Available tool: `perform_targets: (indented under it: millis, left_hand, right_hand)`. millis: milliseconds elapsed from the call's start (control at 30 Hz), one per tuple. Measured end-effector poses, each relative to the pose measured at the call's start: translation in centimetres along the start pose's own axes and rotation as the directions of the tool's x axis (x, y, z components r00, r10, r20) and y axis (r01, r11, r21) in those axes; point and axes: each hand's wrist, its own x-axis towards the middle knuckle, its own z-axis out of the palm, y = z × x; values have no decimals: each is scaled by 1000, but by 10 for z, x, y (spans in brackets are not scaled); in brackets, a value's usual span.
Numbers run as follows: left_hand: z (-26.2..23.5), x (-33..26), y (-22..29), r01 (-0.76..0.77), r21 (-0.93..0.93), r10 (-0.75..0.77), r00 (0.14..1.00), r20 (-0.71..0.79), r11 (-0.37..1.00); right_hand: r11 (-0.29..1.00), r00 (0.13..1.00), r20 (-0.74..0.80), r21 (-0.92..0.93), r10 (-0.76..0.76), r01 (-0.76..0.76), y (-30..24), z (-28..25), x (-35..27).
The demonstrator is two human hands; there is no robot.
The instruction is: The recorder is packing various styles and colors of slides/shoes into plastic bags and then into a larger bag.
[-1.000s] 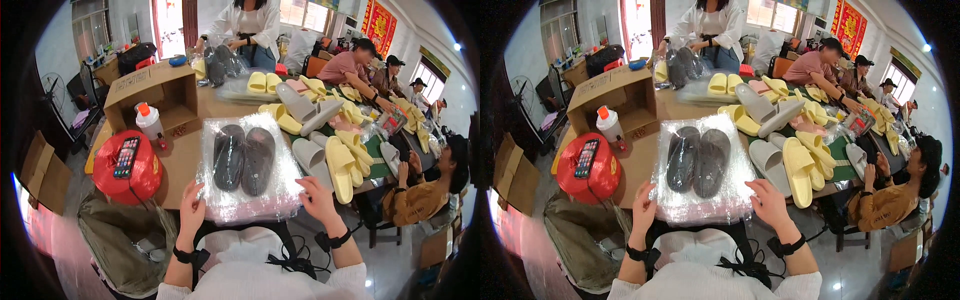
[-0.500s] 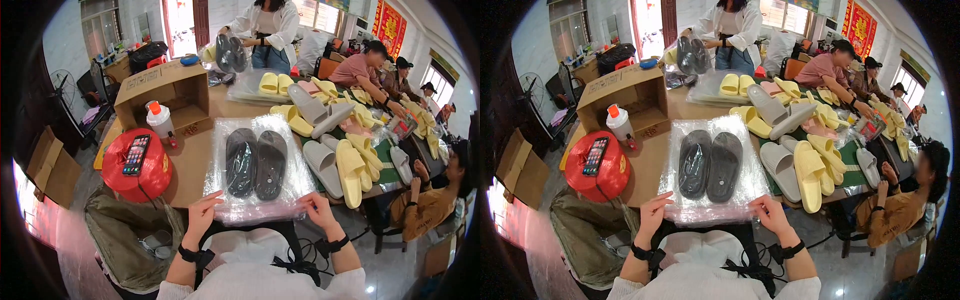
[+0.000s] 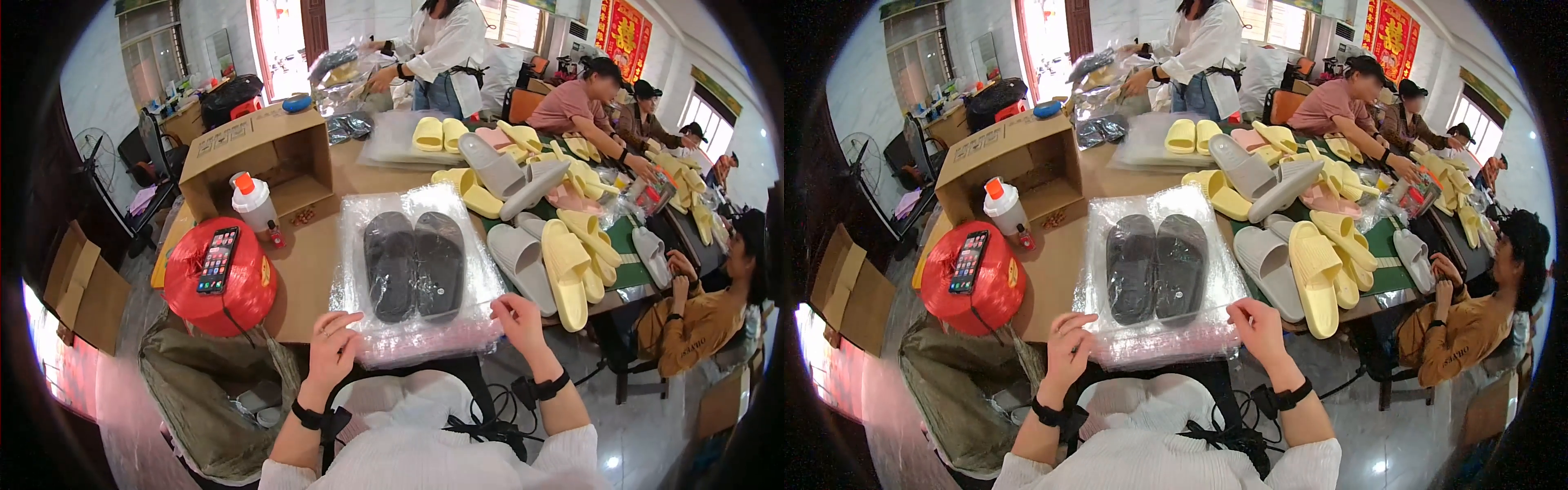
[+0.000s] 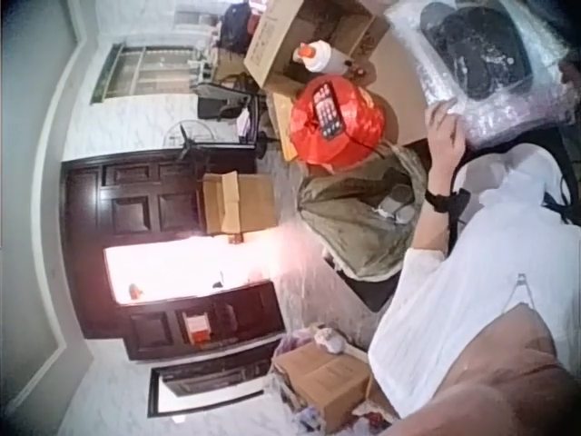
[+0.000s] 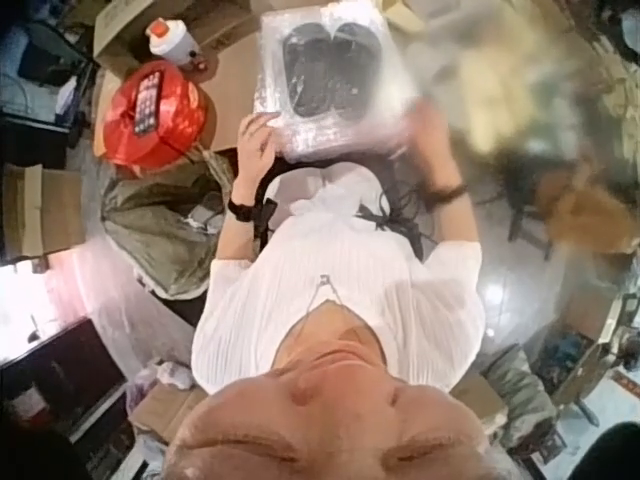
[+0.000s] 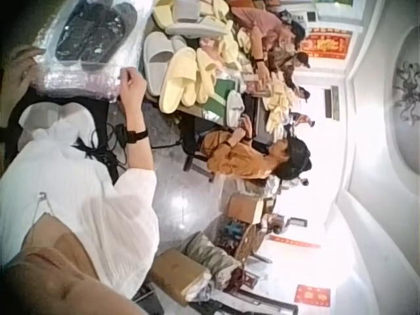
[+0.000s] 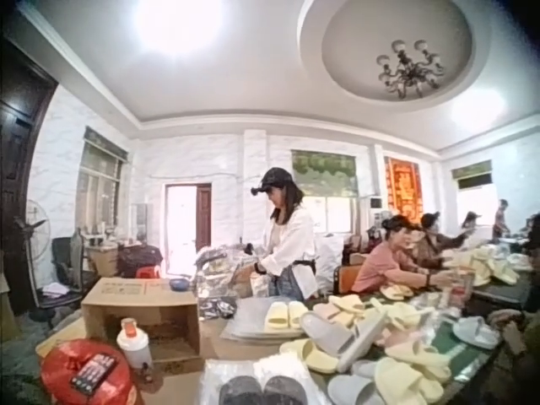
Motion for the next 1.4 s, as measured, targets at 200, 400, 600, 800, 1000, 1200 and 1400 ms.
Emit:
perform_targets:
  millis: [200,400,600,800,1000,1200,1400]
  left_hand:
    - [28,32,-12,582,-262,-591,805,51,770]
    - [59,34,-38,561,102,-568,821,60,821]
    - [58,24,-40,586,184,-599,801,17,789]
    - [67,27,-40,540,152,-540,840,-40,828]
    - [66,30,-30,600,118,-599,799,-52,791]
    - [59,46,-20,589,132,-600,797,64,797]
    - [64,55,-20,523,214,-544,837,55,825]
  right_hand:
    - [994,994,-82,-83,68,-74,1,9,33]
    - [824,993,-114,-563,6,-69,18,28,36]
    - [671,800,-176,-661,-573,335,-42,60,30]
    - [908,972,80,-346,-220,235,-18,85,28]
    - [975,989,-109,-210,-99,74,17,102,37]
    - [982,988,-136,-183,-70,44,22,104,34]
    - [989,990,-130,-141,-60,41,25,106,33]
